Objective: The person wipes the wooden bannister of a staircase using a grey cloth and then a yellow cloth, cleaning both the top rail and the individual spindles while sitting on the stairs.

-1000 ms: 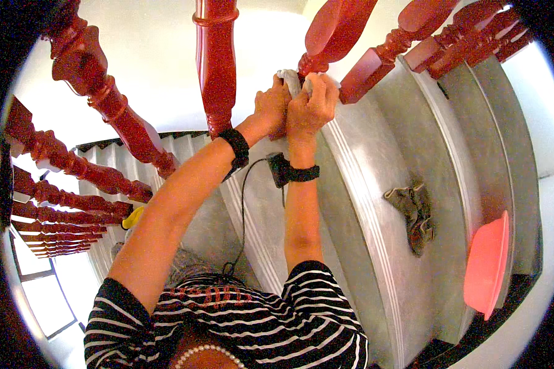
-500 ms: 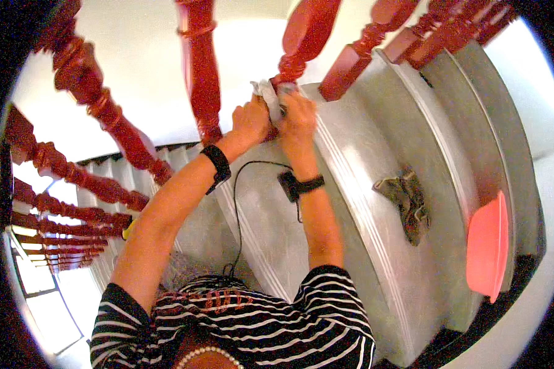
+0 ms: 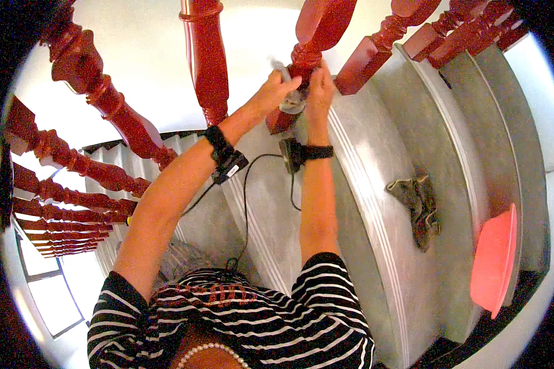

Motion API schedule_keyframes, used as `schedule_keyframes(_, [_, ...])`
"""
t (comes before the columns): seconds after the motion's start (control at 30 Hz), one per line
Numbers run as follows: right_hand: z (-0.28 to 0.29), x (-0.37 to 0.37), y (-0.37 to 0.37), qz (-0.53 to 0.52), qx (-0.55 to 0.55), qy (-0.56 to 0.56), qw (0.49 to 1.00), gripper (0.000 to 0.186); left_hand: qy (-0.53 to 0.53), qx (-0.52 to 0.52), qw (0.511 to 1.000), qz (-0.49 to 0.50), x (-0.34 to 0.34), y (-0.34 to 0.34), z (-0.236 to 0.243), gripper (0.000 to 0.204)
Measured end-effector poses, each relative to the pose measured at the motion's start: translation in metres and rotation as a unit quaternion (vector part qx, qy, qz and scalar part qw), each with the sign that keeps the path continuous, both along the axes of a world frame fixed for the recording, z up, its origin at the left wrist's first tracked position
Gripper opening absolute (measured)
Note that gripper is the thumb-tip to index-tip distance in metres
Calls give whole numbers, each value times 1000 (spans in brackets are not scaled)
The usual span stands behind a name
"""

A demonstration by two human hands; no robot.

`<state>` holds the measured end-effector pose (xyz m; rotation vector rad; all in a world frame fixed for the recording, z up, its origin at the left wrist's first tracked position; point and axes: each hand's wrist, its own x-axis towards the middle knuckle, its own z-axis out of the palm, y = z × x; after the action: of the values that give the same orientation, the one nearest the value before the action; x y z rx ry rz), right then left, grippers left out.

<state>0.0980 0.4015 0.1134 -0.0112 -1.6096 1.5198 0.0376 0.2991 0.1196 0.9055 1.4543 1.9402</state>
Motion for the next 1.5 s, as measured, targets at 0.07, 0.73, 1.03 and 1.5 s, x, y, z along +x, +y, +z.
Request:
schedule_keyframes(0.07, [-17, -26, -2, 8, -16, 3, 1000, 36, 175, -19, 972, 158, -15, 14, -29, 56])
schedule_keyframes(0.73, [-103, -9, -22, -122, 33, -54, 991, 48, 227, -181, 944, 154, -17, 11, -145, 76])
schedule_keyframes(1.03, [-177, 7, -58, -232, 157, -220, 934, 63, 412, -465, 775, 116, -6, -29, -198, 73])
schedule_keyframes(1.5, [-176, 38, -80, -143, 392, -374, 828, 27, 405, -394, 825, -3, 23, -87, -161, 29])
